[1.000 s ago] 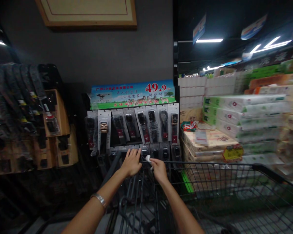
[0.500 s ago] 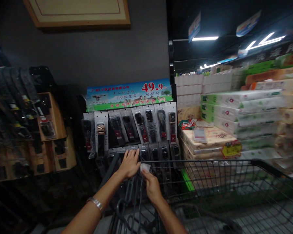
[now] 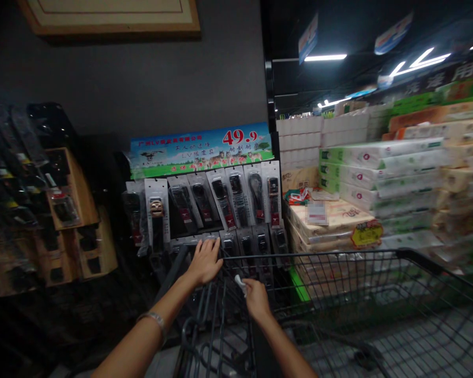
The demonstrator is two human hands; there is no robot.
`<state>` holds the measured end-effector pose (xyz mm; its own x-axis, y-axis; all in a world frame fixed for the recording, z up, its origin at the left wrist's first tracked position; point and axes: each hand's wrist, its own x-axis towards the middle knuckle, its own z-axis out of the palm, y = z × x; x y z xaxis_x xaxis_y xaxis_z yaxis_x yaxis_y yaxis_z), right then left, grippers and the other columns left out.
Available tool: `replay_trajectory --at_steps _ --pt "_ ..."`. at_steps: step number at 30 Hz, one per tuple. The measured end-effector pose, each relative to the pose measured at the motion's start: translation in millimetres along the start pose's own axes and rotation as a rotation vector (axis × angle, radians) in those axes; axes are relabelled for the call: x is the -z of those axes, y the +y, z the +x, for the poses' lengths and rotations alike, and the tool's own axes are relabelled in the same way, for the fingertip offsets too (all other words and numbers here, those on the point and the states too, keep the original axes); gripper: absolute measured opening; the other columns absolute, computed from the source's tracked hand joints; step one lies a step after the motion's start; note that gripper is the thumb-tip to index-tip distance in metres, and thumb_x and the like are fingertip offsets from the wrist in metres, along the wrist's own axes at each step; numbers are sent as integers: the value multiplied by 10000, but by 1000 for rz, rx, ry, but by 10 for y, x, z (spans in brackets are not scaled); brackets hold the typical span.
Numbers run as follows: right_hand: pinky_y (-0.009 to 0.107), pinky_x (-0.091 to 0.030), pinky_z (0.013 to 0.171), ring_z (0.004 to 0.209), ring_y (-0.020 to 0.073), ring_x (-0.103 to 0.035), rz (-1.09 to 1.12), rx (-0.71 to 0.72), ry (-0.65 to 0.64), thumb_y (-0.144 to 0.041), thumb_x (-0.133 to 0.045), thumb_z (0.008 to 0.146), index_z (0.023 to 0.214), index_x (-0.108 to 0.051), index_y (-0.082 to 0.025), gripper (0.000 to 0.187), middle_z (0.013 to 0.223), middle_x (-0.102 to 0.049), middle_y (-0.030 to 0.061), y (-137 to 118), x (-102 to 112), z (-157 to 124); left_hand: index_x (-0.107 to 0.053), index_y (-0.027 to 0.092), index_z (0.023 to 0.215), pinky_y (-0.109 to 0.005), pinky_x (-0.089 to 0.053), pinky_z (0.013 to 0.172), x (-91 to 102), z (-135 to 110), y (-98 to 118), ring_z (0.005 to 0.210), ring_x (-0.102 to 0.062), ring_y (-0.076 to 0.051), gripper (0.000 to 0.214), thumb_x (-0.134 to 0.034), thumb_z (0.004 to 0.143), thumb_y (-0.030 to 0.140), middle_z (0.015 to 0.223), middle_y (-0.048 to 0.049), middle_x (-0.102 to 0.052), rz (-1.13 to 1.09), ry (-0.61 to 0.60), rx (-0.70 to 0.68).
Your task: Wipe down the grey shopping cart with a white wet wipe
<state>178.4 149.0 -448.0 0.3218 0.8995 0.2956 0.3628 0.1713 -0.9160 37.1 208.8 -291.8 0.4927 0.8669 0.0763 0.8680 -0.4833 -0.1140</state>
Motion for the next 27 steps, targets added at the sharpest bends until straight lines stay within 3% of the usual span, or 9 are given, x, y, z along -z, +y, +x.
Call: replay_trajectory --at_steps 4,7,10,15,21,27 --pt "377 -517 836 927 234 -666 83 136 120 -227 -382 826 1002 -705 -166 373 1002 -706 113 -504 -61 159 -220 34 1411 -460 -66 1122 -1 -7 4 1367 -193 -290 671 -303 839 375 1460 -185 -292 -28 3 0" --pt "380 -472 934 1050 209 -616 122 248 111 -210 -371 840 1104 -664 -179 395 1119 -665 98 -619 -173 155 -229 35 1409 -451 -56 1125 1 -23 10 1370 -186 -284 656 -281 847 368 1461 -179 -294 -46 9 0" --pt "405 -414 1003 1105 193 -583 160 299 -11 -170 -379 810 1101 -668 -203 411 1146 -653 68 -465 -279 115 -228 31 1408 -453 -52 1127 12 -38 19 1374 -174 -281 663 -301 841 367 1464 -180 -291 -55 2 2" --pt "460 -385 1010 1089 213 -593 203 255 -157 -169 -414 773 1061 -687 -182 396 1116 -665 78 -140 -296 141 -218 9 1407 -464 -47 1125 41 -51 25 1377 -157 -300 700 -335 828 385 1474 -208 -249 -95 -20 0" --pt "476 -381 999 1072 242 -601 225 142 -190 -257 -462 767 1017 -705 -157 363 1096 -666 95 103 -253 70 -251 3 1388 -479 -73 1125 48 -81 19 1364 -194 -307 716 -386 799 388 1455 -219 -284 -98 16 -5" --pt "463 -393 989 1021 270 -627 101 24 -216 -307 -465 730 967 -721 -108 402 1028 -690 120 416 -196 -172 -282 3 1375 -470 -92 1125 48 -119 -5 1353 -218 -304 714 -400 780 380 1442 -209 -316 -98 41 0"
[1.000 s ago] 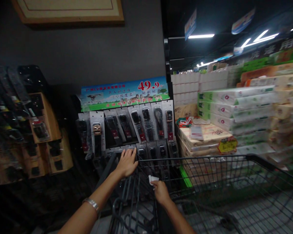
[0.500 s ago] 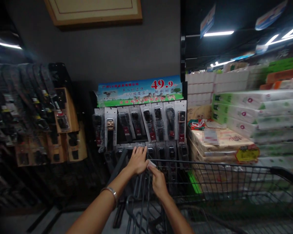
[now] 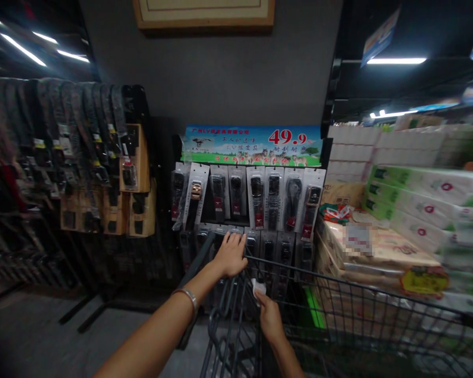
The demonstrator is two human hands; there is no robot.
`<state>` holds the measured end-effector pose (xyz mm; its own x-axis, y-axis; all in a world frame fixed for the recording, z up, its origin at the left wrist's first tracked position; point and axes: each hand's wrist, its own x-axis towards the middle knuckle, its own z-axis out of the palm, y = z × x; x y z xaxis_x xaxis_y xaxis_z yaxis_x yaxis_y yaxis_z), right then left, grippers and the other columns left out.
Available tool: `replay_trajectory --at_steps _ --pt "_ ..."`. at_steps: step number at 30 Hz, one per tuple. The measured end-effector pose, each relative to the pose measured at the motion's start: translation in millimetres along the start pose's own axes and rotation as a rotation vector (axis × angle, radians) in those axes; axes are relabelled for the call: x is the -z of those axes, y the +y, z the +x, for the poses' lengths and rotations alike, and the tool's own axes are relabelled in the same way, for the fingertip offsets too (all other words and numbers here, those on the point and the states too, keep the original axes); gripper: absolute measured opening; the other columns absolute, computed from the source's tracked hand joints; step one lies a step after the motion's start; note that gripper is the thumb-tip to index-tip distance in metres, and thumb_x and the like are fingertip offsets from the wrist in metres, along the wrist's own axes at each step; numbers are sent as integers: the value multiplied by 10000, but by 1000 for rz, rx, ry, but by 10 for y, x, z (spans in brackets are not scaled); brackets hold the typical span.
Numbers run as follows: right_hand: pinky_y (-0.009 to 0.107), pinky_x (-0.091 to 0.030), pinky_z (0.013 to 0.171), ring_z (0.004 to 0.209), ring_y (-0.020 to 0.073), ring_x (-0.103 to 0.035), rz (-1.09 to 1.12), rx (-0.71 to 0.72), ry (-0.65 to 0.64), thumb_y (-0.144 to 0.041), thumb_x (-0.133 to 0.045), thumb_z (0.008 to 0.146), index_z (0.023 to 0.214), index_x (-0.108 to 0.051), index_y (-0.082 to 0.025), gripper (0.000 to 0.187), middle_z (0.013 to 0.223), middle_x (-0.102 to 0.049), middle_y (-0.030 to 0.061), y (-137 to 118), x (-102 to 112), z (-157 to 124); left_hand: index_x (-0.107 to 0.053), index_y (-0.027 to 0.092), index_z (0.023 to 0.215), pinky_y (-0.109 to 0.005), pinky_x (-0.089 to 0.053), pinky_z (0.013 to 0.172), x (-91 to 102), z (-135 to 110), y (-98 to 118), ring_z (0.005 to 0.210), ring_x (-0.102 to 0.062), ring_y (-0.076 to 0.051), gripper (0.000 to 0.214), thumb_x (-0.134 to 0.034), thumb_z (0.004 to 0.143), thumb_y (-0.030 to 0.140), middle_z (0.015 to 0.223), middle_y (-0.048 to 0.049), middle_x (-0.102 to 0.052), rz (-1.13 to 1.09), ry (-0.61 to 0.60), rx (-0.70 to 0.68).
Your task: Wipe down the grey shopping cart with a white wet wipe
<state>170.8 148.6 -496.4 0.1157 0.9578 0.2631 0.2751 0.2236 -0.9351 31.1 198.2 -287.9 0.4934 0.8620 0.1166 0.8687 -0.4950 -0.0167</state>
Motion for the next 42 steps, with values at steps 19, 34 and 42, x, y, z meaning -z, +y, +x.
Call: replay_trajectory --at_steps 19,34,42 --pt "309 -454 898 984 220 -642 -367 16 -4 -160 -332 748 1062 -684 -106 474 1061 -687 119 -472 157 45 -265 -13 1380 -452 -71 1124 10 -32 -16 1333 -255 -302 723 -407 772 351 1408 -220 -356 -11 -2 16" --pt "313 -364 1002 1132 213 -560 -471 -20 -237 -142 -408 768 1125 -658 -171 437 1144 -655 96 -167 144 -144 -285 9 1373 -443 -78 1124 -5 -26 -13 1331 -257 -286 694 -402 778 347 1405 -205 -365 -21 22 20" --pt "320 -446 909 1011 228 -633 -423 -69 -207 -113 -411 701 955 -726 -144 406 1005 -709 92 -40 244 -203 -292 9 1370 -438 -85 1122 -24 -15 -14 1312 -282 -279 689 -406 765 318 1380 -197 -397 -10 41 10"
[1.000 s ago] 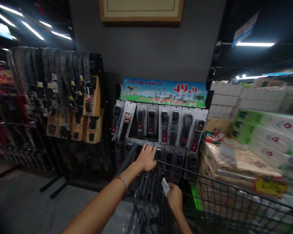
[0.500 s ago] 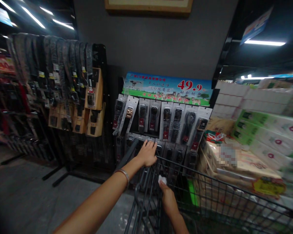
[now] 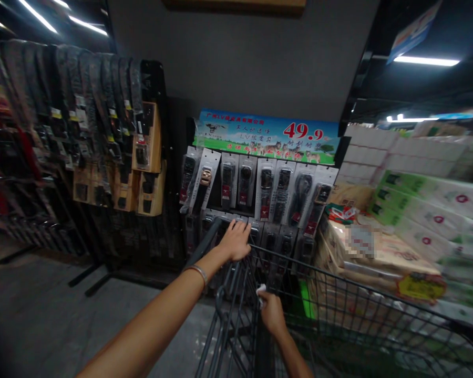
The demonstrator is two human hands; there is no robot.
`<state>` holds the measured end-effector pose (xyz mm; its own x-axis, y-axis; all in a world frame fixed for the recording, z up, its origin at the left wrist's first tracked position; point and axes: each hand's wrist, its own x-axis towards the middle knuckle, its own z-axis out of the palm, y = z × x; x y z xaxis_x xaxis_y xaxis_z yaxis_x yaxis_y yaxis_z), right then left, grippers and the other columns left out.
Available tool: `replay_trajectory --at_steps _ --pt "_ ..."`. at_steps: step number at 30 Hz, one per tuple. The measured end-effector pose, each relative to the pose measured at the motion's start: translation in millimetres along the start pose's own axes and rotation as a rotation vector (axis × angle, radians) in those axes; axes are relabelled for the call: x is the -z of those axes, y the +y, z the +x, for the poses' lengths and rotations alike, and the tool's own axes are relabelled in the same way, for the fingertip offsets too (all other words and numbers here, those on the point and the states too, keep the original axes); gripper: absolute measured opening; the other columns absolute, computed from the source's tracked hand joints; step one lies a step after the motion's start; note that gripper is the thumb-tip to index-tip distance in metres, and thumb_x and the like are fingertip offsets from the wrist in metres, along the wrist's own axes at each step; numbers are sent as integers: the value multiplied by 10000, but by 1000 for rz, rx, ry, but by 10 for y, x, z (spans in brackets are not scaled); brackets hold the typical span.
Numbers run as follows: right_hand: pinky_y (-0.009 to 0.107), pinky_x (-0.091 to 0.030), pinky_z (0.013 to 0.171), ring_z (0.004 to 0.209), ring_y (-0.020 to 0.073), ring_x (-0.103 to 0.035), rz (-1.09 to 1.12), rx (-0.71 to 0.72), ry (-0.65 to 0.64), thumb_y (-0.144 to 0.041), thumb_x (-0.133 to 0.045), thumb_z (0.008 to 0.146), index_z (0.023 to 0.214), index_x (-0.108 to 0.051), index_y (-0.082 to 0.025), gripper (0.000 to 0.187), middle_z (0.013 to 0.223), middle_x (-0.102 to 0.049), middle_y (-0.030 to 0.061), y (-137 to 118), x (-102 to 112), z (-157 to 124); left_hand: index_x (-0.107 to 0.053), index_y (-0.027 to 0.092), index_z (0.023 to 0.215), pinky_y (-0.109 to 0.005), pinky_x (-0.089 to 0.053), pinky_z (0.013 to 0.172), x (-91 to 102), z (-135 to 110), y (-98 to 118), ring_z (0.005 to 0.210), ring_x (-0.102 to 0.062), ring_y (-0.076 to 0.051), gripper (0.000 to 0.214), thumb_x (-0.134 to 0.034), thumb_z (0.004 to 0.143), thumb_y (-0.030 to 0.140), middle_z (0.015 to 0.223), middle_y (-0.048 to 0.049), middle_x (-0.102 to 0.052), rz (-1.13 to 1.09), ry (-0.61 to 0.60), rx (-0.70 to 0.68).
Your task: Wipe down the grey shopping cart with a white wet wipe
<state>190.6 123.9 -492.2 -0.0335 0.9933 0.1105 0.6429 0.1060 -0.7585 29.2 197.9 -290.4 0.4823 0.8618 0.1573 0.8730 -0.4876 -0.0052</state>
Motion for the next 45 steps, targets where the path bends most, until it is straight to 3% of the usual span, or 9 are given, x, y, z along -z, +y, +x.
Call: replay_trajectory --at_steps 5,7,12,21,26,31,34,40,45 --pt "340 -471 859 946 258 -658 -46 -150 180 -83 -355 727 1027 -692 -67 451 989 -698 164 -137 42 37 -293 14 1366 -438 -83 1121 -15 9 -10 1315 -276 -279 688 -398 770 342 1380 -197 -397 -20 -3 -4" --pt "332 -463 875 950 252 -658 -37 -139 203 -88 -357 733 1050 -685 -74 456 995 -697 161 -224 55 27 -295 19 1364 -442 -86 1121 -14 7 -13 1318 -271 -279 686 -404 767 338 1391 -196 -386 -23 5 -5" --pt "298 -466 869 972 220 -649 86 42 48 -118 -329 749 1012 -706 -110 459 1019 -699 115 -310 55 -92 -293 17 1370 -428 -68 1124 -10 -5 -14 1332 -254 -274 685 -401 771 331 1404 -192 -369 -23 -3 -1" --pt "352 -452 913 997 242 -639 113 57 30 -156 -358 748 986 -721 -134 434 1028 -695 106 -275 88 -374 -306 22 1363 -425 -81 1121 -12 1 -17 1305 -294 -275 684 -410 758 323 1363 -185 -415 0 7 -4" --pt "332 -482 831 905 239 -668 141 21 -53 -160 -384 686 881 -747 -155 412 938 -723 85 -274 269 -335 -311 24 1362 -424 -83 1120 -4 -2 -18 1302 -295 -271 686 -414 751 317 1363 -183 -414 -3 13 -3" --pt "340 -502 763 820 255 -675 233 -162 155 -220 -423 650 828 -744 -121 380 856 -732 102 -162 424 -137 -310 26 1359 -429 -82 1118 -6 -3 -12 1300 -294 -272 666 -397 765 312 1356 -189 -421 2 18 -3" --pt "364 -495 807 859 263 -668 256 -170 212 -252 -426 662 852 -735 -112 389 884 -728 115 -96 323 -119 -306 27 1359 -439 -87 1117 -15 5 -14 1307 -281 -276 670 -400 761 315 1371 -191 -406 -8 16 0" --pt "395 -431 954 1046 254 -612 319 -47 142 -291 -493 692 986 -703 -112 403 1070 -681 136 -85 -16 -239 -297 17 1368 -431 -78 1120 -22 12 -21 1306 -285 -279 691 -407 751 310 1369 -192 -404 -28 8 0" --pt "416 -451 930 1005 270 -632 283 -34 113 -331 -461 751 910 -726 -118 375 1015 -697 152 -87 2 -330 -318 55 1359 -429 -85 1116 -28 10 -27 1302 -298 -262 669 -404 752 322 1361 -169 -426 -12 22 4"
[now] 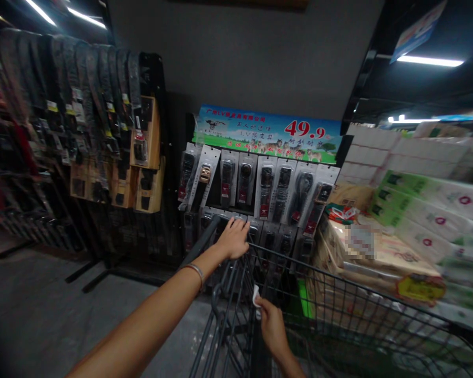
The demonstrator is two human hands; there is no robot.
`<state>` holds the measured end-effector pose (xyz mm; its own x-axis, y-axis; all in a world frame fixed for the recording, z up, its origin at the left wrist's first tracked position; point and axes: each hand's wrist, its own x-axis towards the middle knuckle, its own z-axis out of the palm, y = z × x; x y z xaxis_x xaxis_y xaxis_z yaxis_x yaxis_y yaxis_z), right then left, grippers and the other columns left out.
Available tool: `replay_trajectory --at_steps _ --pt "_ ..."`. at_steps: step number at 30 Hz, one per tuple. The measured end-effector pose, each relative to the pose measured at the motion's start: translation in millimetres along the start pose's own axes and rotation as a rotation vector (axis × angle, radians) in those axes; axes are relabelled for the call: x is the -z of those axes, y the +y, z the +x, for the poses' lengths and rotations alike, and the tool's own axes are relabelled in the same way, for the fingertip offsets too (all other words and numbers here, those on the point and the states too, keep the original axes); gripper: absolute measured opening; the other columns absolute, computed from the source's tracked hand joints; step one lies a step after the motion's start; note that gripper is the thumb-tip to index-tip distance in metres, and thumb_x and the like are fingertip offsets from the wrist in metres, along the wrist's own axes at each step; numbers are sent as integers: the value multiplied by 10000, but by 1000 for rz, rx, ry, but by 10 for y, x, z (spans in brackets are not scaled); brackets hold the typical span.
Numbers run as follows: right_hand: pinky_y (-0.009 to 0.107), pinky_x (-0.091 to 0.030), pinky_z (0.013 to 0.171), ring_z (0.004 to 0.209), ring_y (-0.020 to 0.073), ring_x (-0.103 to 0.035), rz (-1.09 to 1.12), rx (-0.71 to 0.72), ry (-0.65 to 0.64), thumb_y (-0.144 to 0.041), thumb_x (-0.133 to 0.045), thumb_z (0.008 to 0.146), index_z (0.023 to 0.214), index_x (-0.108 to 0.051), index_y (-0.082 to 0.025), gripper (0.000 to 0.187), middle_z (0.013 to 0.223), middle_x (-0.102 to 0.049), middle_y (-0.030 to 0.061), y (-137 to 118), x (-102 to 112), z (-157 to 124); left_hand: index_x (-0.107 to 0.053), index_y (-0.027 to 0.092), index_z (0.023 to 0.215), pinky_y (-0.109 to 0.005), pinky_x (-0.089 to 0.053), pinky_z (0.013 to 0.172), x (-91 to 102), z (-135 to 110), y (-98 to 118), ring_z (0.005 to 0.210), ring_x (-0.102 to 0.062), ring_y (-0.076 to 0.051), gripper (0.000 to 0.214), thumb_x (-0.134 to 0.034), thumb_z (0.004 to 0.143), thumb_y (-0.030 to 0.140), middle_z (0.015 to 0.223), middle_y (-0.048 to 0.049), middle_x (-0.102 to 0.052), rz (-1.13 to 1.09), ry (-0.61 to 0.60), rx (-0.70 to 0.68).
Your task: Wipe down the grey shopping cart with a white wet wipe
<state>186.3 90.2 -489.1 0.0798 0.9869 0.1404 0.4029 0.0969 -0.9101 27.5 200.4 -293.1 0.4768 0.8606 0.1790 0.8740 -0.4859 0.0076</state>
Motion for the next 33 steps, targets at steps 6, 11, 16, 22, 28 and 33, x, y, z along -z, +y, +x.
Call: replay_trajectory --at_steps 6,11,16,22,28,33 --pt "362 -486 865 926 244 -659 -42 29 -33 -281 -456 743 880 -734 -147 338 936 -722 115 -22 120 -79 -321 54 1360 -420 -89 1118 -3 -8 3 1311 -293 -256 671 -408 752 321 1379 -166 -410 -6 11 3" --pt "353 -491 828 866 248 -666 -129 -41 -39 -212 -454 681 814 -737 -136 322 861 -731 98 -152 348 131 -325 43 1359 -418 -88 1119 18 -21 12 1314 -290 -259 659 -397 767 324 1380 -173 -411 4 6 4" --pt "337 -466 885 988 241 -637 -175 1 127 -204 -385 754 1034 -690 -106 425 1036 -693 133 -255 343 191 -314 28 1364 -418 -73 1123 28 -19 14 1318 -281 -267 682 -405 763 337 1385 -184 -397 -5 -4 5" --pt "289 -454 880 951 213 -630 -233 116 -10 -162 -391 768 921 -712 -150 355 967 -692 118 -150 18 -7 -307 26 1367 -418 -78 1125 29 -23 11 1321 -274 -269 669 -390 775 326 1388 -184 -391 -9 -10 4" --pt "251 -458 770 810 180 -593 -219 137 -14 -147 -345 804 916 -686 -140 359 813 -617 90 -53 -49 -51 -314 32 1360 -424 -75 1125 18 -13 10 1315 -278 -264 657 -404 778 321 1380 -183 -399 -6 -10 3" --pt "251 -435 690 751 190 -571 -263 101 -121 -146 -331 818 763 -684 -132 357 757 -589 92 -145 32 -48 -309 37 1365 -415 -75 1126 14 -13 8 1317 -278 -254 667 -408 764 309 1379 -169 -403 -19 -8 4"
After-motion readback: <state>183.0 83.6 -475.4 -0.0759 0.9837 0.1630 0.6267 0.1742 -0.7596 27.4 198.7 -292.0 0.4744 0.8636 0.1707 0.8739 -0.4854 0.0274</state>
